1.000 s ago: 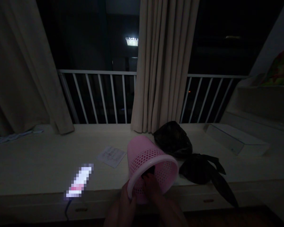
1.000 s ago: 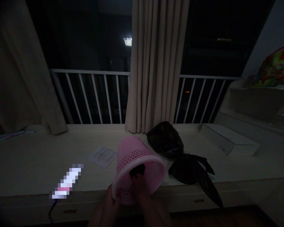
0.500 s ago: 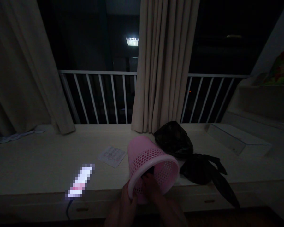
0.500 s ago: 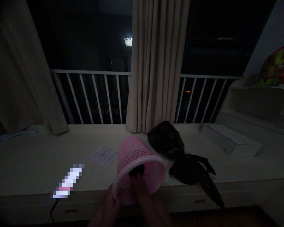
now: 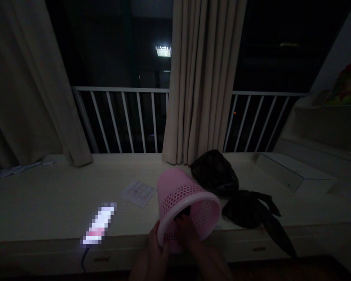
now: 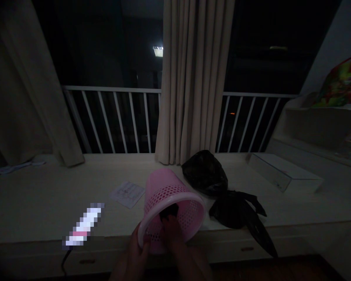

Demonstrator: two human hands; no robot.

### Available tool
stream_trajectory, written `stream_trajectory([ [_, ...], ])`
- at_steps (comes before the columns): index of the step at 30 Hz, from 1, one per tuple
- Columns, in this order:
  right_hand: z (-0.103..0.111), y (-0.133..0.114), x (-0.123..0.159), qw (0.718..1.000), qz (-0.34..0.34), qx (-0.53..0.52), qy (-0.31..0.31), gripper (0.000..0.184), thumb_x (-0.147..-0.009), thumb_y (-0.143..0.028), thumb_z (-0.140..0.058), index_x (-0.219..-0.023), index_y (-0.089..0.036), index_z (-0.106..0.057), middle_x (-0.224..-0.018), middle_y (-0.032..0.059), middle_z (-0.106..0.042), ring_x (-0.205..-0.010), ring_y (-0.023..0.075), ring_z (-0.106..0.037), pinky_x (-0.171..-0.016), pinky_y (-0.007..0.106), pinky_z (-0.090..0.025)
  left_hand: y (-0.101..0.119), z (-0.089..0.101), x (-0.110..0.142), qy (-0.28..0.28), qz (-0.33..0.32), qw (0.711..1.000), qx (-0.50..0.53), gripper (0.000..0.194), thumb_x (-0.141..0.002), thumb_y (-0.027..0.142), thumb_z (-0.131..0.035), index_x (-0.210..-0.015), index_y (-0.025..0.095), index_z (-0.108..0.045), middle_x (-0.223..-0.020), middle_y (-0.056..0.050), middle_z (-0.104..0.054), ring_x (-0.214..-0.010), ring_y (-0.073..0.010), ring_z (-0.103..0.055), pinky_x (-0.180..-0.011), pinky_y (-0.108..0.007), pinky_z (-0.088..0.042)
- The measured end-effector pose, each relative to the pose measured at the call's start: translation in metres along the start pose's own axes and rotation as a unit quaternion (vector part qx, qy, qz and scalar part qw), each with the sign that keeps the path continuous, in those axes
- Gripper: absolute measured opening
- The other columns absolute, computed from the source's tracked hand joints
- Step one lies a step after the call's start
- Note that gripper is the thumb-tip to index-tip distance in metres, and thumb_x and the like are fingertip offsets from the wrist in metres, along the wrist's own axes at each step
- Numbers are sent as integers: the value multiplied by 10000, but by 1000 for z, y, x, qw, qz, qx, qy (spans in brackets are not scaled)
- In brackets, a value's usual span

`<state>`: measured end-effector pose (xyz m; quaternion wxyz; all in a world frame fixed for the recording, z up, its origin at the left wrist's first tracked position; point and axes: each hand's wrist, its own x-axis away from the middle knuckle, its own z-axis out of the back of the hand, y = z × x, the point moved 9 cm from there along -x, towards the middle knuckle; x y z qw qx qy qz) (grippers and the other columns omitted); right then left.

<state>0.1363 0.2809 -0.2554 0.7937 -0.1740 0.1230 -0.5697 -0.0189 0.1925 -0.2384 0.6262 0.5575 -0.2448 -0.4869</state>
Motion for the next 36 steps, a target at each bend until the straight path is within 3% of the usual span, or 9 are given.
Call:
stream_trajectory([
  [7, -3, 0, -4, 1000, 1, -5, 12, 479, -880, -173, -496, -1329, -181, -663, -1329, 157, -609, -1236, 272, -546, -1083, 401, -405, -8, 2, 1, 0, -12, 1000, -10, 562, -834, 424, -584, -1338, 175, -588, -1270, -153, -692, -1171, -319, -666, -1005, -451, -542],
  [15, -12, -1, -9, 999, 31, -20, 32, 488, -890, -177, -456, -1334, -158, -655, -1340, 156, -607, -1250, 258, -538, -1099, 381, -388, -1, 6, 2, 4, -17, 999, -33, 543, -826, 393, -588, -1324, 176, -609, -1221, -153, -714, -1164, -322, -669, -993, -446, -546],
  [20, -21, -2, -14, 999, 36, -16, 37, 483, -895, -218, -465, -1337, -244, -658, -1287, 130, -651, -1218, 272, -571, -1066, 401, -412, 0, 7, 3, -2, -19, 999, -44, 544, -826, 380, -584, -1334, 186, -607, -1187, -134, -729, -1161, -304, -673, -988, -419, -550],
  [27, -15, -6, -13, 999, 19, 1, 49, 453, -901, -237, -469, -1279, -344, -695, -1272, 87, -668, -1196, 270, -598, -1039, 377, -434, -2, 6, -1, -12, -13, 999, -42, 569, -818, 410, -574, -1331, 166, -599, -1228, -150, -713, -1163, -316, -670, -996, -439, -550],
  [33, -12, -5, -9, 999, 26, 10, 43, 469, -906, -258, -480, -1339, -274, -660, -1292, 110, -657, -1225, 262, -570, -1100, 403, -386, 1, 2, 0, 6, -15, 1000, -14, 569, -793, 395, -535, -1301, 146, -601, -1232, -160, -710, -1155, -314, -678, -1001, -441, -551],
  [36, -13, 0, -9, 999, 16, 9, 38, 463, -916, -311, -481, -1343, -319, -657, -1261, 77, -676, -1235, 265, -565, -1059, 376, -419, 3, 3, 0, 3, -16, 1000, 1, 581, -781, 384, -524, -1297, 130, -602, -1258, -177, -698, -1156, -319, -676, -1012, -456, -543],
])
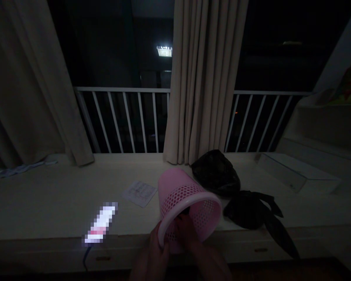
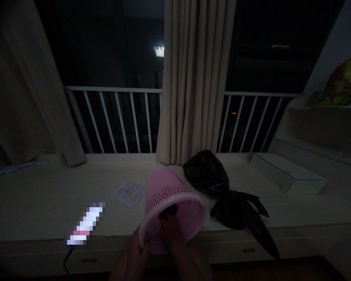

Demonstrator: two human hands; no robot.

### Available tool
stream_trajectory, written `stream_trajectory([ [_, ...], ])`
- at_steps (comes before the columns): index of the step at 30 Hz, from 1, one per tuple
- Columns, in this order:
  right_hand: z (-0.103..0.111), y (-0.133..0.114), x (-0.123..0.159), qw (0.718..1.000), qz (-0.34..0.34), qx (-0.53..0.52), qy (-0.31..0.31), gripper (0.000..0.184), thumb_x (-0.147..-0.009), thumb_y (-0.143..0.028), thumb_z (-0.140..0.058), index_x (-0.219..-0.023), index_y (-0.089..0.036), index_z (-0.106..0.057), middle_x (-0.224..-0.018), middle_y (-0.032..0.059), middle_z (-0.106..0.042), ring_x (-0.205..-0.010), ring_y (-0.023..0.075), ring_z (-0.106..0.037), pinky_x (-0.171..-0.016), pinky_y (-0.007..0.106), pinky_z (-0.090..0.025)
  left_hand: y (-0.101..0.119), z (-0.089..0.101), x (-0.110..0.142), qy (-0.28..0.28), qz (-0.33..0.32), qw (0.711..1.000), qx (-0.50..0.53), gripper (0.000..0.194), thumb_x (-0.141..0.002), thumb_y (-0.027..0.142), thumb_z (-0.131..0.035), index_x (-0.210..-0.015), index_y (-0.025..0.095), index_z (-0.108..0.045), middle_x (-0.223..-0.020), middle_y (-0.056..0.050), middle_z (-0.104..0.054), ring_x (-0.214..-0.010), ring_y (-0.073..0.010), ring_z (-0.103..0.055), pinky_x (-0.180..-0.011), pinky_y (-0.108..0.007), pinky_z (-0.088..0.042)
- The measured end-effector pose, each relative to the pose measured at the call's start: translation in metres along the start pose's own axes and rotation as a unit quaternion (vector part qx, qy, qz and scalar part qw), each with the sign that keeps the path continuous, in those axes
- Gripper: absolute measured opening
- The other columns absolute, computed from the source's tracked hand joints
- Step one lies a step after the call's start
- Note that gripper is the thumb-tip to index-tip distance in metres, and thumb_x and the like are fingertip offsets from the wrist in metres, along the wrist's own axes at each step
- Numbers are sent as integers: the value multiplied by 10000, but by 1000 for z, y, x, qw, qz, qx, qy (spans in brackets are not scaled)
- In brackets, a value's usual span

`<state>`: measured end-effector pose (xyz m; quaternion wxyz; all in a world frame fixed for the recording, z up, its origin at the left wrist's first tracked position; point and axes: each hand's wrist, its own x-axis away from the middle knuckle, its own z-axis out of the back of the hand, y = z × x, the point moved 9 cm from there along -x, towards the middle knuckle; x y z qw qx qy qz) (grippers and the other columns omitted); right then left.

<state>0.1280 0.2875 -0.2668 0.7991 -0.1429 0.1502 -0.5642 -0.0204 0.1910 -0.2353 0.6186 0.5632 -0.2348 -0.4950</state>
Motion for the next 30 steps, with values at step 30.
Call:
stream_trajectory([
  [30, 5, 6, 2, 1000, -9, 14, 14, 484, -874, -271, -483, -1321, -315, -665, -1319, 74, -652, -1246, 270, -565, -1116, 408, -394, -3, 0, 0, -30, 42, 999, -8, 608, -810, 444, -539, -1345, 158, -575, -1244, -163, -717, -1080, -323, -716, -929, -459, -590],
])
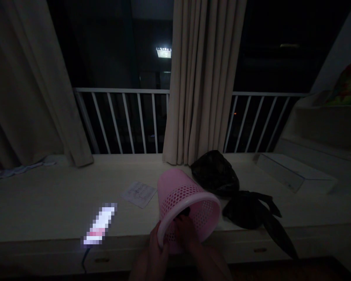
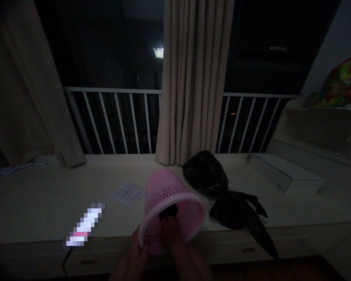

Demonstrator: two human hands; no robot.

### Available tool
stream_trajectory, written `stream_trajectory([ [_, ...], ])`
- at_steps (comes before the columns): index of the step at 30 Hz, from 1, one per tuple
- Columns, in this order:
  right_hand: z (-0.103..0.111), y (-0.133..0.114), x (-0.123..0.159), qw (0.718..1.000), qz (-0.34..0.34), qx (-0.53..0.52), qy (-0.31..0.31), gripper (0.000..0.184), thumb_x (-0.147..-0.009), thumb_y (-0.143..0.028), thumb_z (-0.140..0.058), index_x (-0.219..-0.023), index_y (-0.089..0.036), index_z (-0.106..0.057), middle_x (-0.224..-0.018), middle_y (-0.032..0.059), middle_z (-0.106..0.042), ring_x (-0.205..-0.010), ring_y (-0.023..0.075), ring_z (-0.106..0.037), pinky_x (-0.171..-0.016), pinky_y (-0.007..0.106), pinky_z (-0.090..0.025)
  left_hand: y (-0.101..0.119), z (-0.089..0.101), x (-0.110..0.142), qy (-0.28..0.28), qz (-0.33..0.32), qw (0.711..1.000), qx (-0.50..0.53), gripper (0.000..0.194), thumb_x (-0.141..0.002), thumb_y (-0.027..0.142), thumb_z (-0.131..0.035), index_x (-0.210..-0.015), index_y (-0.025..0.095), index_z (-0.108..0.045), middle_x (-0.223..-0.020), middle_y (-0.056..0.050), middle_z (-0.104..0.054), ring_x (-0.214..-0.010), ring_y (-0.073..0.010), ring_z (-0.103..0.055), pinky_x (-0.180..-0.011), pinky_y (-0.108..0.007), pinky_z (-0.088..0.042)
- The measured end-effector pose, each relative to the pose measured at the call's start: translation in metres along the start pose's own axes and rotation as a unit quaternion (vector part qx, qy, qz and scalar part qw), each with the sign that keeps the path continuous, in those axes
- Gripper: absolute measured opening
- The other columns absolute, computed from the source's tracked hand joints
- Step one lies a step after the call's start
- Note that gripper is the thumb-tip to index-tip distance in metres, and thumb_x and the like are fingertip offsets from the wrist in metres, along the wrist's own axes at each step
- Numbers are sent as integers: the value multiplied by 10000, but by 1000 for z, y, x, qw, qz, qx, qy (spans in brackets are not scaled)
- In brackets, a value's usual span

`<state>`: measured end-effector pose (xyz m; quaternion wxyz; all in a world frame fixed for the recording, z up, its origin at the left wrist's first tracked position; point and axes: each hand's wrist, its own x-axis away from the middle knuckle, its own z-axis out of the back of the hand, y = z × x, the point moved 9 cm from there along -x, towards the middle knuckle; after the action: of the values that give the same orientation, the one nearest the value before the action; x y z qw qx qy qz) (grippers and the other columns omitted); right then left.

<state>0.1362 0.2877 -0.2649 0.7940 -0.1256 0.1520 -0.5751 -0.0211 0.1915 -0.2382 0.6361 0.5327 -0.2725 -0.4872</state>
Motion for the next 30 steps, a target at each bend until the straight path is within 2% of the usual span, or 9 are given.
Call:
stream_trajectory([
  [2, 1, 0, 0, 1000, -2, 0, 0, 485, -875, -273, -488, -1324, -323, -663, -1310, 77, -657, -1229, 273, -575, -1104, 409, -403, 0, 0, 0, 2, -1, 1000, -3, 588, -813, 448, -551, -1338, 185, -587, -1222, -148, -726, -1064, -328, -721, -903, -457, -598],
  [6, 2, 1, 1, 1000, -5, -7, 2, 474, -890, -300, -481, -1325, -353, -661, -1304, 72, -658, -1199, 275, -592, -1079, 407, -420, 3, 0, -1, 27, -34, 999, 23, 590, -800, 438, -548, -1312, 147, -593, -1244, -173, -707, -1135, -329, -692, -966, -463, -573],
  [11, 0, 1, 0, 1000, -10, -7, 1, 445, -878, -316, -496, -1273, -372, -692, -1283, 72, -664, -1173, 282, -605, -1050, 387, -435, -1, 0, -3, 23, -29, 999, 21, 568, -802, 437, -581, -1295, 157, -611, -1200, -154, -724, -1114, -318, -695, -969, -465, -571],
  [18, 1, -6, -2, 1000, -3, -27, -8, 469, -863, -333, -510, -1297, -393, -677, -1292, 65, -661, -1184, 287, -601, -1032, 387, -457, -2, -1, -3, 19, -35, 999, 32, 580, -807, 422, -551, -1308, 132, -601, -1284, -174, -692, -1185, -313, -668, -1023, -444, -548],
  [20, 0, -4, 7, 999, -6, -46, -14, 488, -857, -350, -530, -1326, -395, -657, -1308, 65, -660, -1217, 299, -583, -1022, 395, -466, -4, 0, -4, 19, -36, 999, 26, 569, -807, 426, -571, -1302, 148, -611, -1260, -164, -705, -1157, -314, -680, -992, -442, -564],
  [23, -3, 4, 35, 997, -1, -70, -17, 562, -856, -401, -563, -1417, -378, -586, -1352, 70, -643, -1260, 303, -556, -991, 385, -482, -4, 1, -4, 17, -40, 999, 18, 570, -802, 434, -599, -1300, 157, -618, -1231, -160, -716, -1144, -320, -684, -976, -445, -569],
  [27, -5, 17, 73, 997, -2, -76, -21, 472, -982, -418, -385, -1393, -368, -611, -1266, 67, -683, -1214, 240, -591, -922, 344, -493, -1, 2, -3, 9, -36, 999, 9, 560, -823, 420, -587, -1322, 168, -607, -1191, -147, -730, -1122, -309, -694, -956, -428, -573],
  [30, -3, 16, 74, 997, 0, -78, -22, 479, -1014, -391, -302, -1346, -384, -646, -1203, 56, -705, -1186, 216, -605, -907, 330, -491, 4, 5, -1, 27, -42, 999, 5, 541, -810, 409, -597, -1291, 162, -621, -1155, -144, -739, -1081, -301, -705, -926, -411, -582],
])
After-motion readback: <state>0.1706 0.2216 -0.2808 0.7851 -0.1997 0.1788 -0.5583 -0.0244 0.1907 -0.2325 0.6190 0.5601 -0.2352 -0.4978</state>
